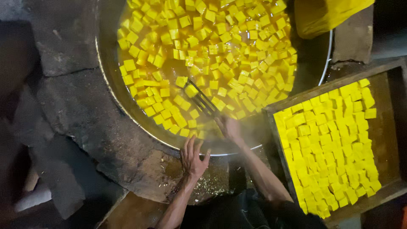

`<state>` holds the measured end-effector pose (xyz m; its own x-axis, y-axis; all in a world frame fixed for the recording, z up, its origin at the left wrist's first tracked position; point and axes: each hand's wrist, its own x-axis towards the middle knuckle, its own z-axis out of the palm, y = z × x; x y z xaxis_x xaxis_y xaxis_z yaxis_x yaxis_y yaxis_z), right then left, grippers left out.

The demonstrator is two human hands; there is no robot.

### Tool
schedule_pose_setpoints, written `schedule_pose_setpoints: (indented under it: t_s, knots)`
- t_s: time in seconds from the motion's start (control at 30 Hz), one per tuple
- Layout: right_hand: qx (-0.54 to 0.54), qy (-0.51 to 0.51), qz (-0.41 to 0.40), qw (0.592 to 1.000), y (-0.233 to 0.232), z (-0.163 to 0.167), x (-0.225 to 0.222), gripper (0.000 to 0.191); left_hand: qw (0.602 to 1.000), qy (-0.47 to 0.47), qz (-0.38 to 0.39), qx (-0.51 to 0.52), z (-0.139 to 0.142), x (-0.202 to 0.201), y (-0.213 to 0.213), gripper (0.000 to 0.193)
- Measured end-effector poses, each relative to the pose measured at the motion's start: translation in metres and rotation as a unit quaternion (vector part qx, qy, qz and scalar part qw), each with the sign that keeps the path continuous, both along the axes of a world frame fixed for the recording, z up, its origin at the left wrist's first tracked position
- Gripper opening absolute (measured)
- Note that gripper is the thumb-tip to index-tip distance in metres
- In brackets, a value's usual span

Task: The person uses a slotted skimmer to scoop fried yellow tofu cubes out of a large hot vat of oil or water and transfers them into a wooden draining tray, arranging the cubes to fill the tray. They carry a plastic bucket of liquid across the workspace at the start and repeatedly refill the tray with tofu from the vat.

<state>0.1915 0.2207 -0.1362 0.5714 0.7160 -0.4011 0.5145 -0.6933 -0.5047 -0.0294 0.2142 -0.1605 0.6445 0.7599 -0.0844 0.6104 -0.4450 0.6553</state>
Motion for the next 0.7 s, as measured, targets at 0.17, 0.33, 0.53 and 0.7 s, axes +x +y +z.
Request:
schedule_pose_setpoints:
  t_s: [0.17, 0.33, 0.53, 0.7]
  knots:
    - [-0.032, 0.031, -0.092, 0.995, -0.011, 0.000, 0.000, 0.046, 0.998, -0.011, -0.004, 0.066, 0.008, -0.001, -0.001, 0.039]
    - [0.017, 0.020, -0.102, 0.994, 0.019, -0.011, 0.011, 0.045, 0.996, -0.005, 0.007, 0.086, 0.009, 0.000, -0.003, 0.038]
    - [0.082, 0.125, -0.145, 0.978, 0.064, -0.027, 0.023, 0.047, 0.995, 0.024, 0.012, 0.093, -0.003, -0.004, -0.010, 0.035]
    - [0.210, 0.198, -0.193, 0.938, 0.043, -0.023, 0.020, 0.043, 0.992, 0.055, 0.021, 0.115, -0.021, -0.007, -0.017, 0.033]
